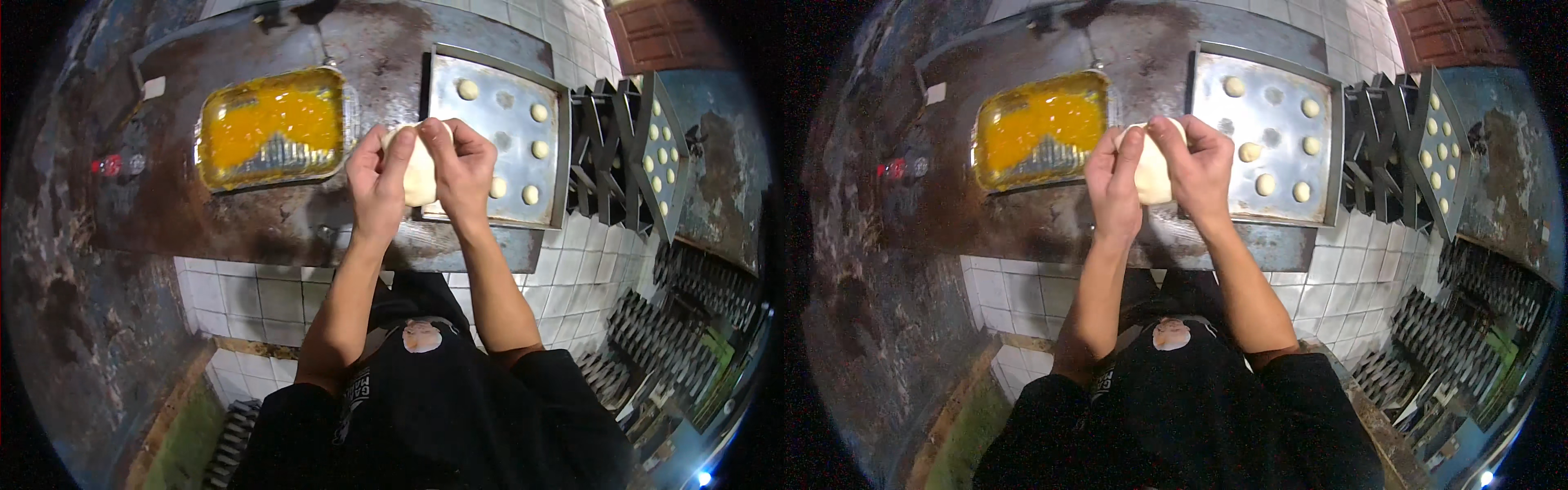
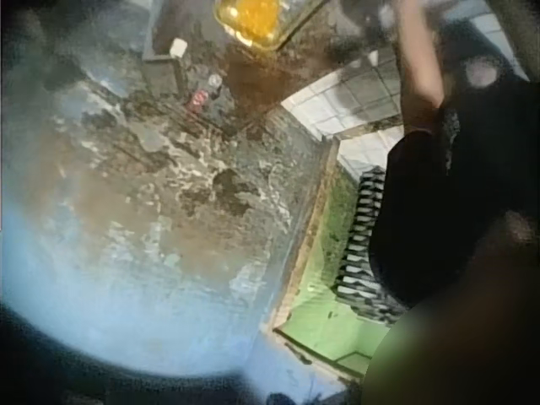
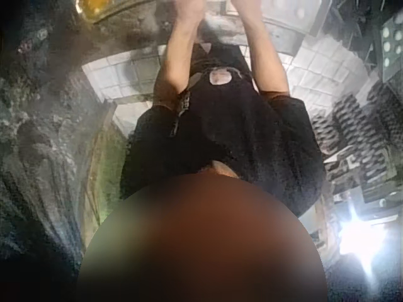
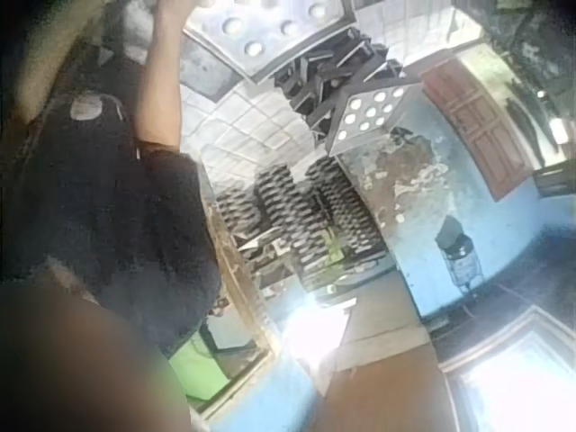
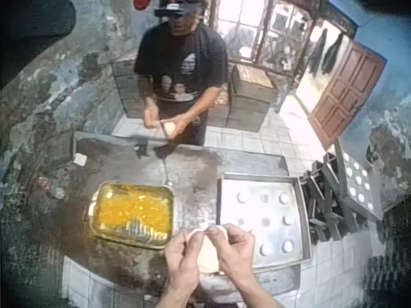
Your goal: The person prepares bread dough by dipping portions of dough into a tray of yellow wash, shaping them by hand, and placing them onto baking trays.
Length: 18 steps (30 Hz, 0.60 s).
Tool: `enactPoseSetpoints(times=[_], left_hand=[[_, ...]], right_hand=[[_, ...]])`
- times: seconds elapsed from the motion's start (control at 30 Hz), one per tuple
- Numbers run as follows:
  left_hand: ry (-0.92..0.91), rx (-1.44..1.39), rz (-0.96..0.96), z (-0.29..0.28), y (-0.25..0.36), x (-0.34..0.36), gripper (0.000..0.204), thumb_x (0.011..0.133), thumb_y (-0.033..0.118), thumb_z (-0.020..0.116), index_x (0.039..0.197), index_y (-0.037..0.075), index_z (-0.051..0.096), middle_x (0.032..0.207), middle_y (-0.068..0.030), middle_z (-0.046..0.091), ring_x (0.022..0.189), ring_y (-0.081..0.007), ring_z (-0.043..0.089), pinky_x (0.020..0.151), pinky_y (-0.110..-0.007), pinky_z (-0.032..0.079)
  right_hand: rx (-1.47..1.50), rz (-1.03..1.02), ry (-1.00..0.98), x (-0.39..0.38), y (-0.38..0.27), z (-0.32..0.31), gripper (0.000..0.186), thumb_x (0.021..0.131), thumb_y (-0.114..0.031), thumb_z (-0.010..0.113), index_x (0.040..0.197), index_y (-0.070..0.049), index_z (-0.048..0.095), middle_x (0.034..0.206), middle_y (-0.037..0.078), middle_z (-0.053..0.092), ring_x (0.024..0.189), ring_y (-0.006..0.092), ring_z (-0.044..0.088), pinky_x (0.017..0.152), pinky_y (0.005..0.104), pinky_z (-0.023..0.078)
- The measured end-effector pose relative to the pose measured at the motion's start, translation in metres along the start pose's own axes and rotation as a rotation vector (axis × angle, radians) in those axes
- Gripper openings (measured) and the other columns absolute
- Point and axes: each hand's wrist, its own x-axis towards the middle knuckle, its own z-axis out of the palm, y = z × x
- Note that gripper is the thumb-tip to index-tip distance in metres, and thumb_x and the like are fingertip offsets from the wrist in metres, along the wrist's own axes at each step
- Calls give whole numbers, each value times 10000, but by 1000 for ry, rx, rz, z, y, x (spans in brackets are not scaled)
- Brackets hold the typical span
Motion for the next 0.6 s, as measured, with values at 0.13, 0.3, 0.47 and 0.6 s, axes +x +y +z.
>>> enactPoseSetpoints(times=[0.13,0.3,0.47,0.6], left_hand=[[286,-55,28,-45,42,-2,240,1071,238,612,903,66,607,873,31,620,758,-28,557,667,-218,451],[-60,333,128,-141,32,-8,321,945,197,720,1188,51,568,1036,-71,671,930,-228,683,842,-333,533],[-117,584,225,-206,46,-57,638,753,168,910,1307,19,630,1279,-150,676,1201,-291,652,1058,-408,502],[-96,1055,148,-261,79,-65,624,732,163,903,1276,0,645,1171,-179,726,1110,-315,702,987,-400,542]], right_hand=[[-117,108,-155,-11,-18,49,266,1037,-214,709,962,37,754,797,-3,702,667,38,553,563,239,422],[-159,167,-633,-37,-53,107,313,1066,-267,652,1088,28,755,931,75,745,756,97,631,681,262,510],[-928,342,-633,-32,12,125,668,1099,-519,462,875,54,722,716,247,669,733,392,693,748,467,543],[-1410,14,-819,-74,180,78,413,1021,-375,627,1193,-7,702,1155,205,670,964,410,709,818,538,580]])
